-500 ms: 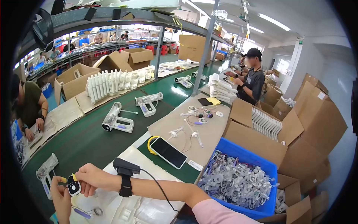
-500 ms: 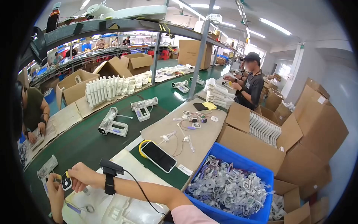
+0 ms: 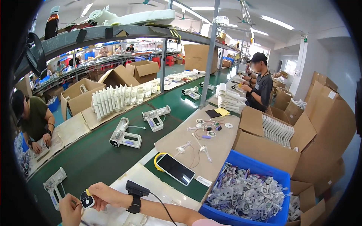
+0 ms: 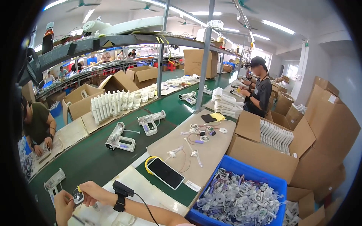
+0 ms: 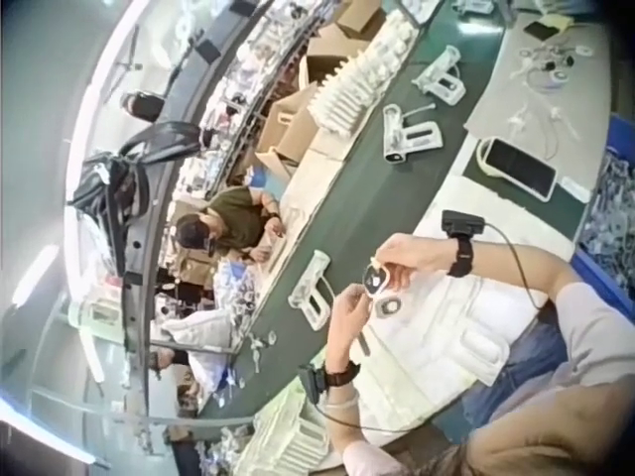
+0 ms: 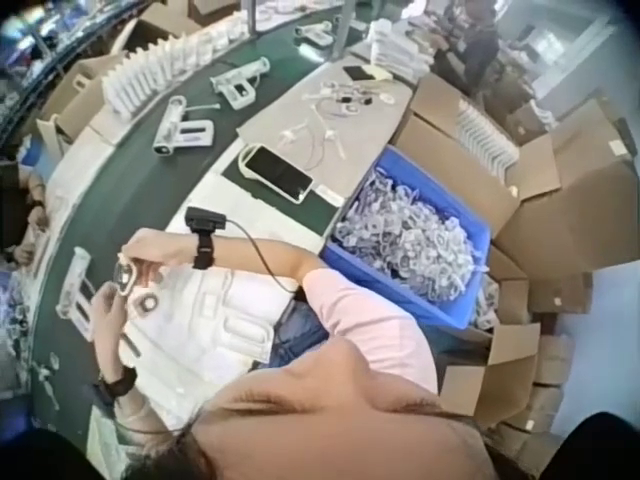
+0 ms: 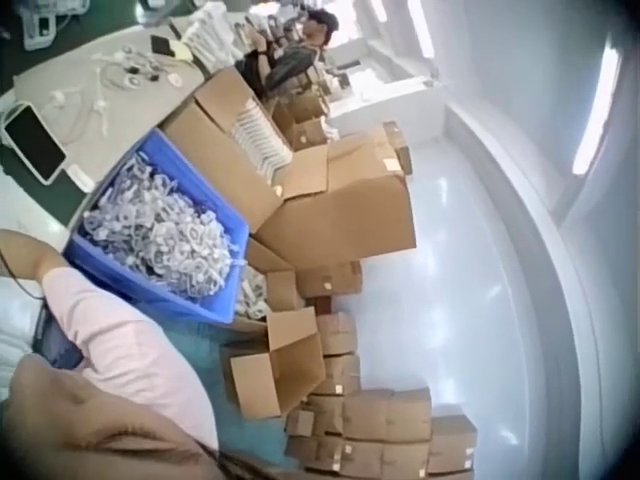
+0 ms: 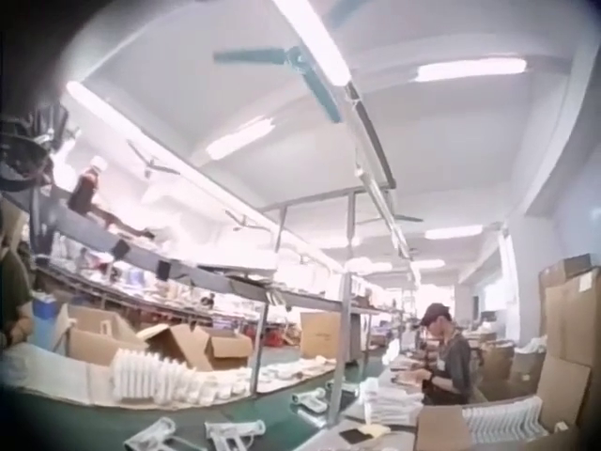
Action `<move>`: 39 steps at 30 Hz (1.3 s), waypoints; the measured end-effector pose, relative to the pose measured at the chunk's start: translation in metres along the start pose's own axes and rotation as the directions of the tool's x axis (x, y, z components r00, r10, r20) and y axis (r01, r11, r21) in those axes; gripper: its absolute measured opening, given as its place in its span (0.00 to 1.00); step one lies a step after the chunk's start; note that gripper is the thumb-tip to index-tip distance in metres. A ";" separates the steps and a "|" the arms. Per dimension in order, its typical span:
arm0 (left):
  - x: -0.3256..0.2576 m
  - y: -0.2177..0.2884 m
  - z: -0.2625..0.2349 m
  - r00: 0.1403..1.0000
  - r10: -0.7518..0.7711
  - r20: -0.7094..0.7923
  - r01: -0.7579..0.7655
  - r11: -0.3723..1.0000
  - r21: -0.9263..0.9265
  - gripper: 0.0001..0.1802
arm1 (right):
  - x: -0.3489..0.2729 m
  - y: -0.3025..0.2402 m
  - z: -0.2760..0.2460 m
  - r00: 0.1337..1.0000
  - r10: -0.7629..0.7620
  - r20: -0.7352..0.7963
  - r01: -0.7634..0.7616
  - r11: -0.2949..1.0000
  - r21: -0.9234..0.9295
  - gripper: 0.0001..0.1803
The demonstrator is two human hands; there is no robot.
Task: The person picks up a control panel, a battery, and a motor assembly, then fits them into a plastic housing. They route the wires, insert a pump and tubing, and press the components into place before setting the assembled unit onto a conveyor belt.
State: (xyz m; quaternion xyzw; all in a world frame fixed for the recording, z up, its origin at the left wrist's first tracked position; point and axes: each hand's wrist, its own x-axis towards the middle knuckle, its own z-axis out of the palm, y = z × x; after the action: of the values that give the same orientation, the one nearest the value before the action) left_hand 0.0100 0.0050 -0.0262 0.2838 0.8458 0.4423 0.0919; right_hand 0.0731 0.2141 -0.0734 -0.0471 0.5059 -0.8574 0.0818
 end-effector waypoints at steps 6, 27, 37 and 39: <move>0.009 -0.011 0.019 0.972 0.084 -0.219 -0.132 0.968 -0.213 0.08 | -0.005 -0.006 -0.003 0.998 -0.039 0.047 0.033 0.994 0.108 0.18; 0.035 -0.003 0.050 0.991 0.107 -0.079 -0.127 0.937 -0.326 0.22 | -0.004 -0.018 -0.014 0.985 -0.173 0.022 0.173 0.984 -0.039 0.19; 0.026 0.025 0.036 0.969 -0.200 0.147 0.240 0.909 -0.342 0.11 | -0.003 -0.013 -0.017 0.943 -0.333 -0.018 0.324 0.927 -0.187 0.15; 0.029 0.010 0.040 0.999 -0.019 -0.036 0.016 0.996 -0.089 0.09 | -0.002 -0.013 -0.017 0.962 -0.274 -0.021 0.268 0.953 -0.142 0.15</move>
State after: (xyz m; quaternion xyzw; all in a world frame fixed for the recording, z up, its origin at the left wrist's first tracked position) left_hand 0.0060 0.0537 -0.0393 0.2637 0.8293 0.4839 0.0927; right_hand 0.0716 0.2350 -0.0704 -0.1045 0.5541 -0.8243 -0.0502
